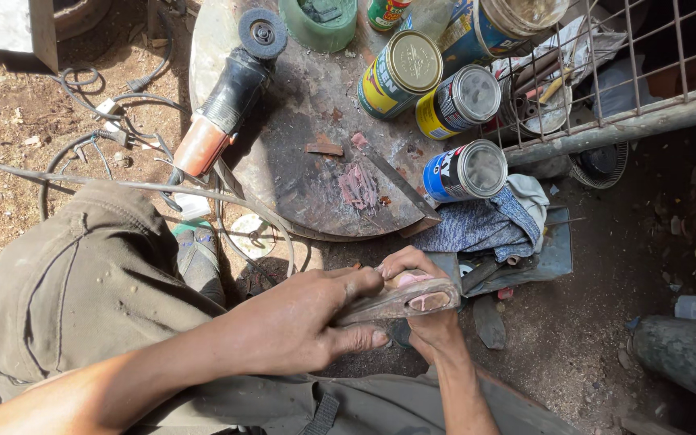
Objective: The person applies a pink putty-like filler to a curved wooden piece using a metal putty knife. They spread and smooth the filler across the surface, then scrape off excess material. The person also handles a small metal ruler and a cloth during the process.
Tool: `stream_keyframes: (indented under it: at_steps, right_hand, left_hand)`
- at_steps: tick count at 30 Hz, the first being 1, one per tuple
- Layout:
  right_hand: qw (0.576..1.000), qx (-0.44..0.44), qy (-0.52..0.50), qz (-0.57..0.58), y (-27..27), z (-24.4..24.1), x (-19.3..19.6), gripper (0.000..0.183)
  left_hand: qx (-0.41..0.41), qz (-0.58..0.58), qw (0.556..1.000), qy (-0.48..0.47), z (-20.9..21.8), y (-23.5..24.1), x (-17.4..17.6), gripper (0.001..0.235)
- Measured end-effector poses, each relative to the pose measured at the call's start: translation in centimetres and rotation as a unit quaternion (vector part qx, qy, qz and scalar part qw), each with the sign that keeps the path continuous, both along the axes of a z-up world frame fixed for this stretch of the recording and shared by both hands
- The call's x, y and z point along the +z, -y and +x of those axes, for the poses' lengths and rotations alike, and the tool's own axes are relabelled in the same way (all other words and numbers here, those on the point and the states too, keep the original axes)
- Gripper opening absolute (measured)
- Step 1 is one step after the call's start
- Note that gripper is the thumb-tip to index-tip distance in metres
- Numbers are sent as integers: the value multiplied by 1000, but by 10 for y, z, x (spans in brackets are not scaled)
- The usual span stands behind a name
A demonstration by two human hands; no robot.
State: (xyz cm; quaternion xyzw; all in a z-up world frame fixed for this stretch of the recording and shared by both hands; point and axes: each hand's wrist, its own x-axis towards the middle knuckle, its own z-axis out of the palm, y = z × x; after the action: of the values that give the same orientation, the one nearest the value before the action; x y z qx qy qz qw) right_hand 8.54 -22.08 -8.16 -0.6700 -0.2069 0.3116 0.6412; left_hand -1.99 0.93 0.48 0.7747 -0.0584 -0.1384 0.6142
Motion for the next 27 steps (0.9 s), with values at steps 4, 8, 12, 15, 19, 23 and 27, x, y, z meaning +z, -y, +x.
stream_keyframes:
  at_steps: [4, 8, 12, 15, 19, 23, 27]
  right_hand:
    - [999, 27, 24, 23, 1, 1, -2, 22]
    - [998, 14, 29, -50, 1, -4, 2, 26]
    - [992, -3, -2, -127, -2, -7, 12, 36]
    - [990, -3, -53, -130, -4, -9, 17, 45]
    - [995, -5, 56, -85, -7, -12, 16, 43]
    - [997, -38, -63, -5, -8, -13, 18, 35]
    - [995, -60, -72, 43, -11, -17, 26, 37]
  left_hand:
    - [13, 0, 997, 78, -2, 2, -2, 39]
    - [31, 2, 997, 73, -1, 0, -1, 40]
    - [2, 28, 989, -144, 7, -8, -3, 48]
    - [32, -21, 989, -140, 10, -15, -9, 57]
    - [73, -214, 947, -228, 15, -31, -27, 66]
    - [210, -345, 869, -288, 22, -33, -44, 68]
    - [23, -172, 982, -70, 12, -13, -52, 72]
